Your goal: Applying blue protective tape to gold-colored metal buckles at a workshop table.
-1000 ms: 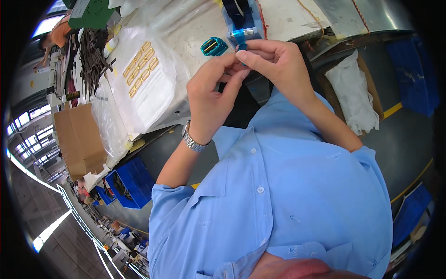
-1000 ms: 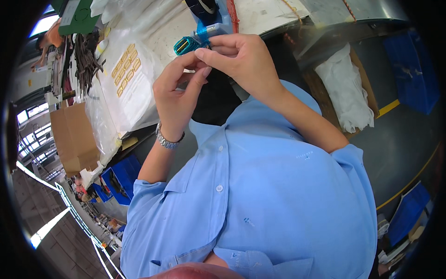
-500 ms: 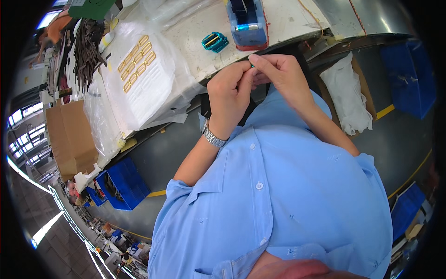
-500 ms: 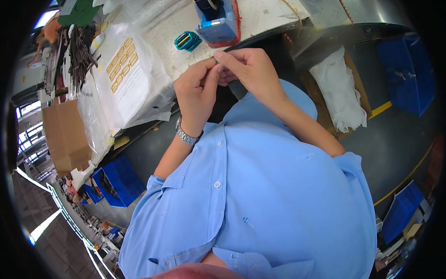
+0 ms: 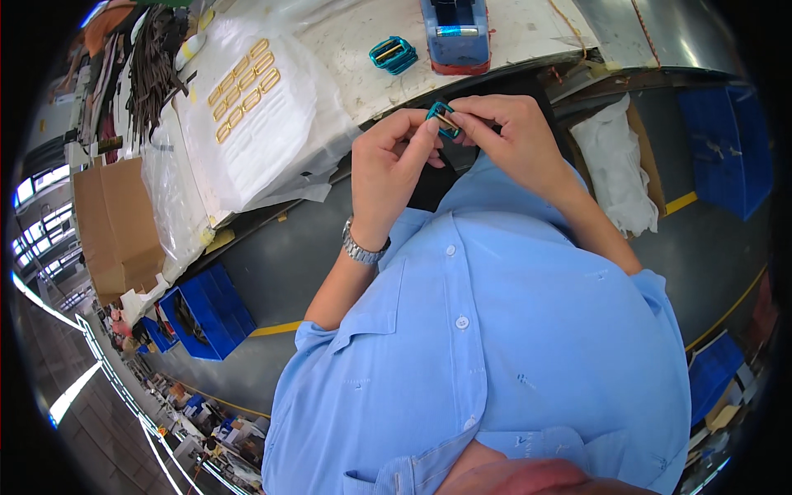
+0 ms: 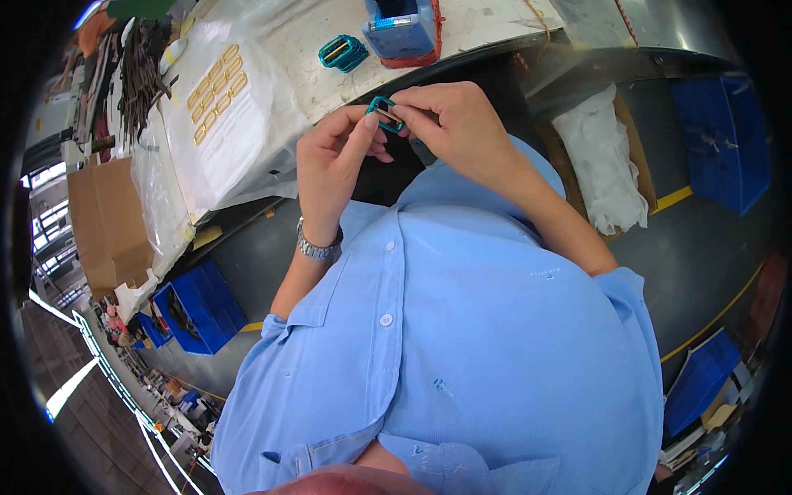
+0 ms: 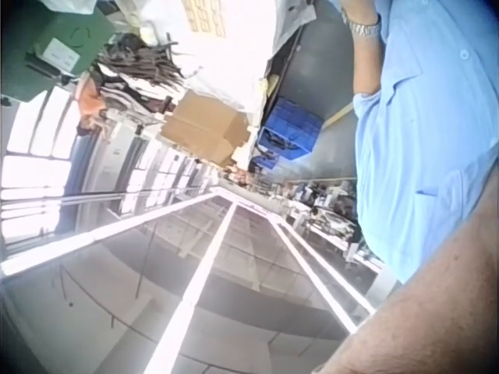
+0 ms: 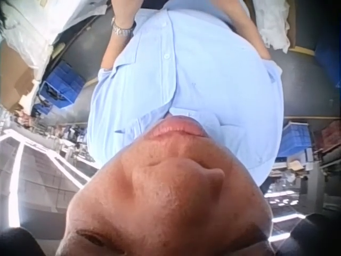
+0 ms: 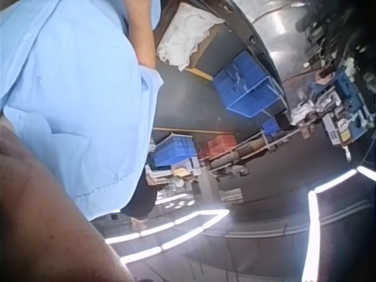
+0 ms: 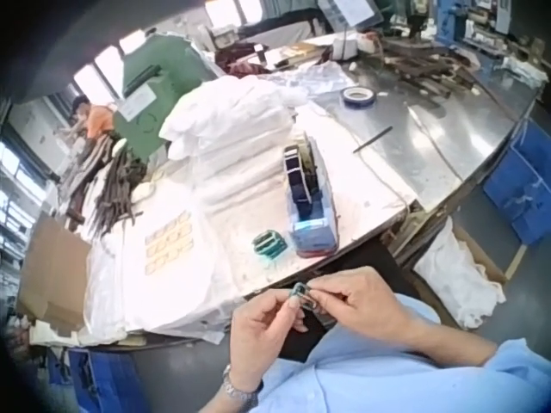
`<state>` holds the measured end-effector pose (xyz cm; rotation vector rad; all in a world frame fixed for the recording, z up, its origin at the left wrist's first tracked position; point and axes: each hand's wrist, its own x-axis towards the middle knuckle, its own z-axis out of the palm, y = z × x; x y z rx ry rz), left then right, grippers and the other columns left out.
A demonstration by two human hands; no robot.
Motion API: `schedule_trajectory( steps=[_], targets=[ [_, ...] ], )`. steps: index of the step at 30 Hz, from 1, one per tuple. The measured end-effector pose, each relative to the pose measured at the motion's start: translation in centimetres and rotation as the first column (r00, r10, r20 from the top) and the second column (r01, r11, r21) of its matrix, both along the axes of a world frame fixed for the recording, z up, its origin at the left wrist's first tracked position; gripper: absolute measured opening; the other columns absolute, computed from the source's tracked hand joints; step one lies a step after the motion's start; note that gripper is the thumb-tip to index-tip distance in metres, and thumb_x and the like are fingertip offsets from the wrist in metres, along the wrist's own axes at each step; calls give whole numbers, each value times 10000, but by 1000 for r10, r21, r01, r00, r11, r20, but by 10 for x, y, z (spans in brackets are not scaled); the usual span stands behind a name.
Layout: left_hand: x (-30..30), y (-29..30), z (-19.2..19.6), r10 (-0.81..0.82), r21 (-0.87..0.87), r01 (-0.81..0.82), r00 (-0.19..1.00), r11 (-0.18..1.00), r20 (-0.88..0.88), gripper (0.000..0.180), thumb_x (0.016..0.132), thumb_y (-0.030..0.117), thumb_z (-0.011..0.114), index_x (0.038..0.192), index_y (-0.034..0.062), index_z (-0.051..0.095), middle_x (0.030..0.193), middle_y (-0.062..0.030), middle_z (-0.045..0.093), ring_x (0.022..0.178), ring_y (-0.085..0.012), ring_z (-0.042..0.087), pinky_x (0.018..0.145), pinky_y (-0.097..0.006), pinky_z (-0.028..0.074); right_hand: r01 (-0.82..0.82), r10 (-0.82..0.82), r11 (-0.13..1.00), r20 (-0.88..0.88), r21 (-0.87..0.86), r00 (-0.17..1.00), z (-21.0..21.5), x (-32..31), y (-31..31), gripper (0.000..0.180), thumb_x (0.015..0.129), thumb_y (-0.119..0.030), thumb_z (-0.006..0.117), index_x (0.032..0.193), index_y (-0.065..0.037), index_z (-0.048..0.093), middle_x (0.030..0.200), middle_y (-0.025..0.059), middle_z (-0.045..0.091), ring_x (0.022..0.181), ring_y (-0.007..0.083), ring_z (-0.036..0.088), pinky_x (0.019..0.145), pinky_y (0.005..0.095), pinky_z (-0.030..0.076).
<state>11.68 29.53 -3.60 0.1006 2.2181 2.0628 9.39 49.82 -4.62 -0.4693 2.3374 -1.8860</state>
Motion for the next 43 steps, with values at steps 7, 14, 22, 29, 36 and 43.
schedule_trajectory(
  steps=[7, 14, 22, 29, 36, 43],
  targets=[
    [-15, -19, 40, -470, -721, -20, 746, 693, -473, 458, 812, 80, 839, 1255, 61, 725, 1146, -121, 751, 1058, -328, 711, 891, -394, 582, -100, 115, 982, -87, 162, 989, 8, -3, -1, 172, 978, -107, 685, 1073, 3, 777, 816, 137, 741, 687, 175, 718, 665, 308, 566],
    [-44, -35, 43, -320, -669, -189, 764, 719, -560, 340, 817, 80, 862, 1140, 47, 763, 1060, -106, 777, 967, -291, 742, 845, -370, 585, -36, 135, 949, 299, -314, 945, 8, -14, -8, 294, 1077, -221, 652, 1207, 28, 739, 898, 73, 753, 781, 123, 701, 733, 265, 572],
    [-91, -34, 0, -98, -554, -323, 794, 767, -600, 319, 845, 115, 870, 1128, 16, 761, 1054, -114, 784, 989, -250, 741, 891, -345, 562, -106, 209, 955, 372, -279, 904, -8, -9, -4, 292, 1091, -202, 625, 1250, 21, 728, 933, 78, 760, 805, 125, 717, 735, 268, 590],
    [-86, -41, 8, -75, -596, -342, 823, 726, -563, 374, 864, 128, 860, 1206, 30, 745, 1101, -122, 786, 1024, -260, 741, 927, -358, 570, -108, 212, 957, 391, -270, 896, 2, -6, 6, 247, 1075, -159, 643, 1235, 6, 735, 935, 65, 756, 833, 111, 701, 762, 248, 569],
    [-83, -111, 47, -2, -587, -507, 755, 631, -655, 97, 950, 61, 779, 1015, -8, 803, 908, -77, 814, 787, -146, 769, 765, -269, 593, 273, -281, 951, -37, -144, 959, 52, -20, 32, 211, 1057, -131, 665, 1170, -2, 788, 1036, 60, 780, 799, 65, 631, 711, 216, 507],
    [-114, -224, 29, -297, -946, -321, 900, 44, -319, 146, 978, 170, 718, 1098, 113, 777, 1006, -91, 788, 919, -274, 742, 815, -394, 570, 105, -111, 992, 99, 67, 989, 31, -80, 40, 319, 1060, -318, 683, 1184, -50, 805, 1133, 123, 786, 760, 115, 639, 719, 239, 507]
  ],
)
